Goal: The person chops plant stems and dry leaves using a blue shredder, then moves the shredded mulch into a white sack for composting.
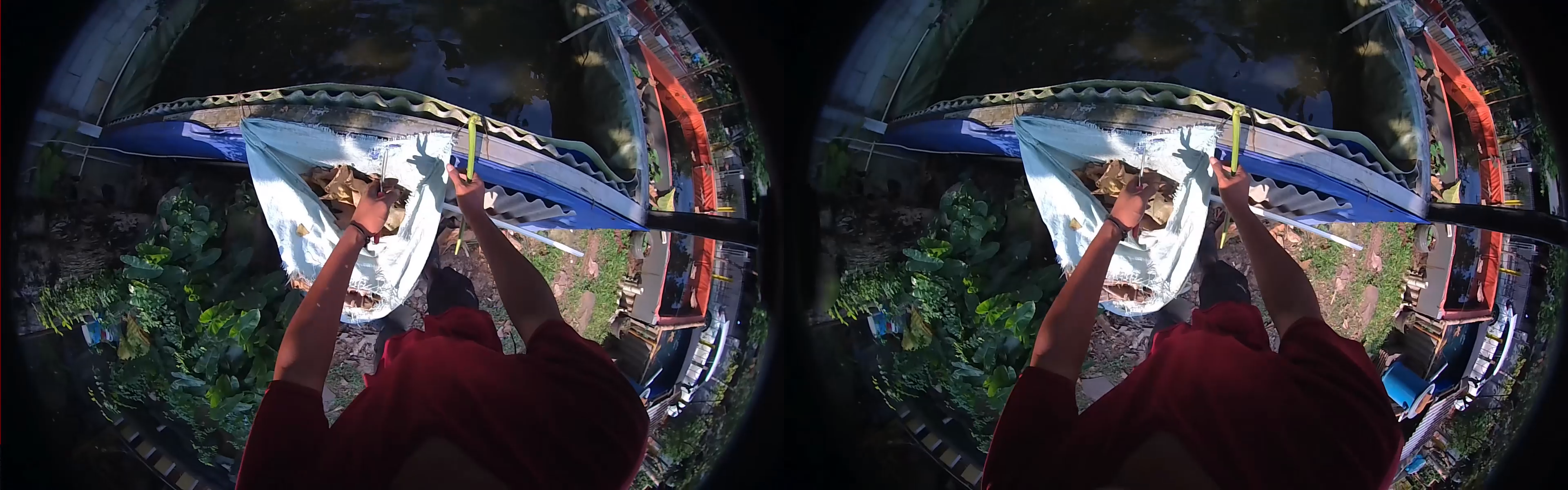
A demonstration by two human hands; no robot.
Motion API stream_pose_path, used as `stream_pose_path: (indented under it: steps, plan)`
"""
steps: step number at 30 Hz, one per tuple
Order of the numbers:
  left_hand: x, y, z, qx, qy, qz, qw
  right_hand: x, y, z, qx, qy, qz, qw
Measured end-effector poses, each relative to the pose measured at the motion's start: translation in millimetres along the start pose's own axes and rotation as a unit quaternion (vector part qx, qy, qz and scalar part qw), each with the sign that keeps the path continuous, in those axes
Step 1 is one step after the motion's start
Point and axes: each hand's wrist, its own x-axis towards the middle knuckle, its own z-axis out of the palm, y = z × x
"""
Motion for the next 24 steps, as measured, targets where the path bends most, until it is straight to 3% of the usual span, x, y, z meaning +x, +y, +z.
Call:
stream_pose_path:
  steps: [1, 2, 4, 5, 8, 12, 16, 17, 18, 21, 24]
  plan:
    - [34.4, 3.3, 4.1, 0.021, 0.027, 0.051, 0.998, 3.1, -3.9, 11.0, -0.111, -0.019, 0.065, 0.992]
    - [62.8, 3.4, 9.8, 0.040, 0.055, 0.101, 0.993, 1.2, -13.4, 21.2, -0.232, 0.008, 0.072, 0.970]
    - [81.7, 41.3, 21.1, 0.236, 0.111, 0.162, 0.952, -0.6, -20.5, 37.3, -0.064, 0.038, 0.064, 0.995]
    - [98.4, 43.4, 25.9, 0.231, 0.104, 0.226, 0.941, 3.9, -9.6, 42.7, -0.058, 0.049, 0.104, 0.992]
    - [128.8, 62.5, 39.6, 0.255, 0.059, 0.186, 0.947, 5.9, -12.0, 26.0, -0.077, -0.021, 0.036, 0.996]
    - [145.6, 57.0, 63.1, 0.295, -0.001, 0.105, 0.950, -7.0, -30.8, 5.5, -0.092, -0.055, 0.047, 0.993]
    - [149.0, 36.1, 91.0, 0.303, -0.017, 0.162, 0.939, -30.5, -35.1, 0.5, 0.058, -0.089, 0.118, 0.987]
    - [149.8, 33.1, 96.3, 0.299, -0.013, 0.155, 0.941, -43.3, -41.1, 1.8, -0.003, -0.083, 0.047, 0.995]
    - [153.1, 30.0, 97.2, 0.295, -0.005, 0.150, 0.944, -53.2, -26.7, 5.6, 0.008, -0.123, 0.072, 0.990]
    - [152.7, 31.7, 93.6, 0.302, -0.020, 0.143, 0.942, -79.4, -27.5, 8.5, 0.037, -0.097, 0.130, 0.986]
    - [143.4, 42.8, 90.3, 0.321, -0.030, 0.124, 0.938, -88.2, -24.6, 0.8, 0.065, -0.119, 0.105, 0.985]
